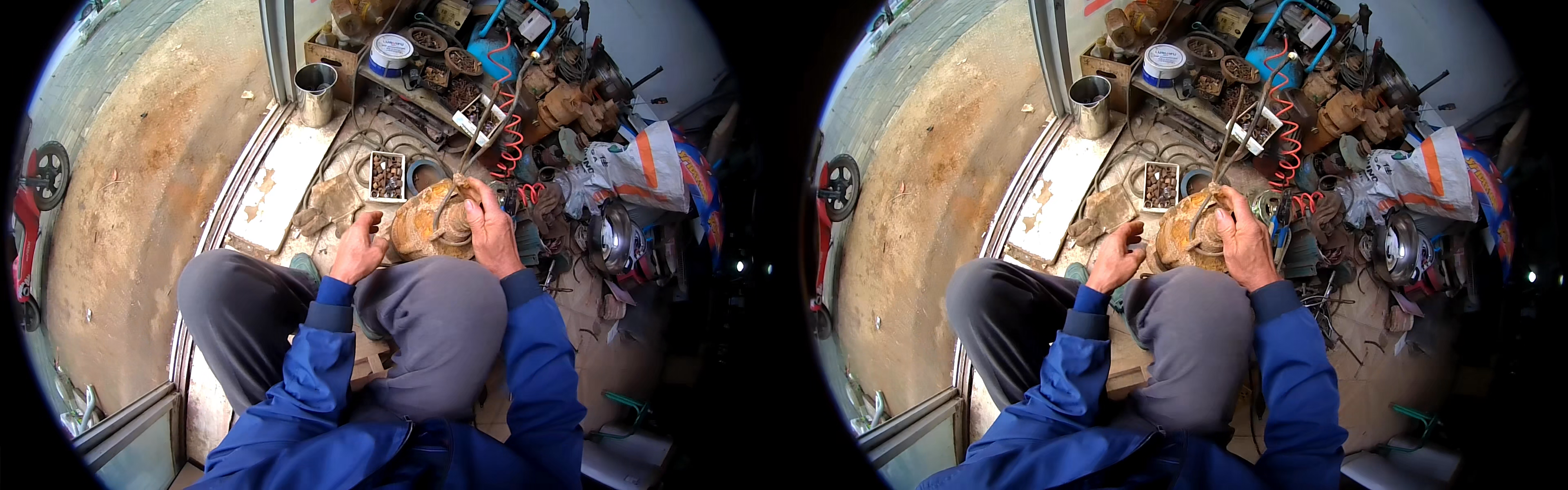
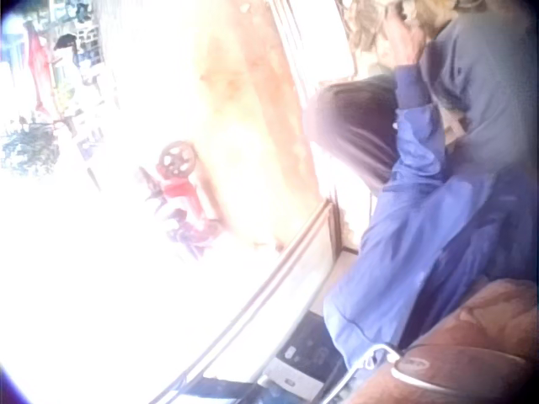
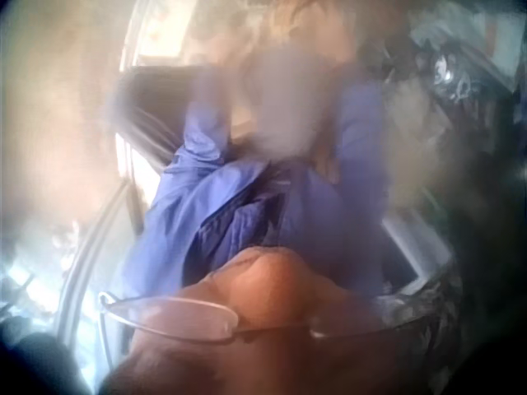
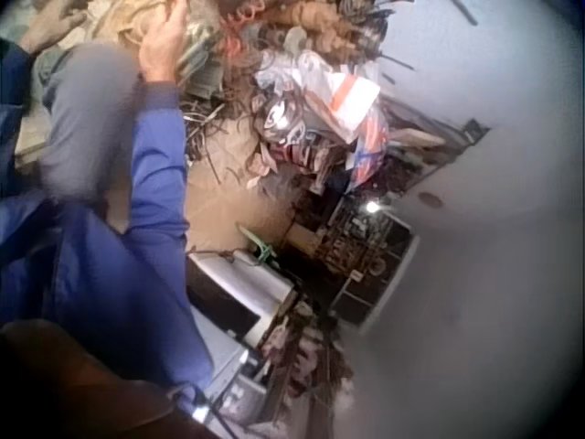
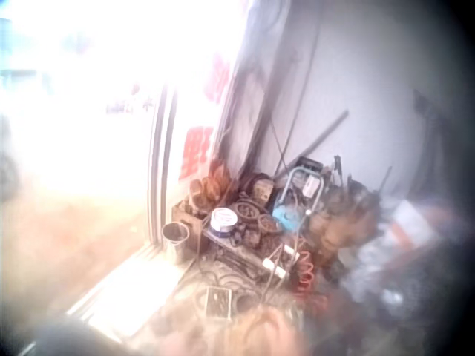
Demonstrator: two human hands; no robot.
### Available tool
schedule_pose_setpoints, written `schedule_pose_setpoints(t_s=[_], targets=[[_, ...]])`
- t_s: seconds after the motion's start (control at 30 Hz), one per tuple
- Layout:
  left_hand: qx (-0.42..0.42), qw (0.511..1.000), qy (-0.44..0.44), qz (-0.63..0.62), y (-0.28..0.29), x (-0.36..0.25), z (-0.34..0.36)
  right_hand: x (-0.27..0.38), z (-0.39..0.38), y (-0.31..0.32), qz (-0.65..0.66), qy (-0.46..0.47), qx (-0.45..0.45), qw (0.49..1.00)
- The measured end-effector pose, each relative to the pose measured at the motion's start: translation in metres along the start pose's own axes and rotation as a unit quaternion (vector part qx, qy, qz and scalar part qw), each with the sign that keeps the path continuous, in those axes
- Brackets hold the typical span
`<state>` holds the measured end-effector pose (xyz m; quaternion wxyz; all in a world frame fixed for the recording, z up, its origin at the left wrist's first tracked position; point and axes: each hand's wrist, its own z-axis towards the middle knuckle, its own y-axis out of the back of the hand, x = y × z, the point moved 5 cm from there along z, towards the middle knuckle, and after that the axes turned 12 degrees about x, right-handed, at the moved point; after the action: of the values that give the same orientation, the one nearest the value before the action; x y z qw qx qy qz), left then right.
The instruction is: The person sits in a cluttered workshop and repairs a black electrical cord. They strip the wire ends, select a small metal connector from a box of parts, and use a screwdriver to secure the connector onto the wire. They then plug the cord into a yellow power strip to test the connection.
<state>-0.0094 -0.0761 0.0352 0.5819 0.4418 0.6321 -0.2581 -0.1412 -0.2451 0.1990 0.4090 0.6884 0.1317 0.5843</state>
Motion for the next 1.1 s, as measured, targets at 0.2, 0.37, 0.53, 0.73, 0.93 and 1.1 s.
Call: schedule_pose_setpoints(t_s=[0.2,0.37,0.53,0.73,0.93,1.1], targets=[[0.074,0.996,0.035,-0.031,-0.056,0.044,-0.018,0.010,0.013,0.012,-0.030,-0.008,0.152,0.988],[0.195,0.971,0.118,-0.068,-0.066,0.058,-0.028,0.008,0.012,0.014,-0.079,-0.018,0.208,0.975],[0.315,0.934,0.106,-0.129,-0.072,0.034,-0.058,0.013,0.012,0.016,-0.112,-0.035,0.212,0.970],[0.473,0.864,0.041,-0.167,-0.104,-0.021,-0.106,0.012,0.004,0.015,-0.030,-0.003,0.161,0.987],[0.465,0.827,0.013,-0.315,-0.107,-0.081,-0.118,-0.021,-0.112,0.030,0.197,-0.083,-0.201,0.956],[0.346,0.690,-0.002,-0.635,-0.107,-0.133,-0.107,-0.046,-0.202,-0.119,0.032,-0.110,0.234,0.966]])
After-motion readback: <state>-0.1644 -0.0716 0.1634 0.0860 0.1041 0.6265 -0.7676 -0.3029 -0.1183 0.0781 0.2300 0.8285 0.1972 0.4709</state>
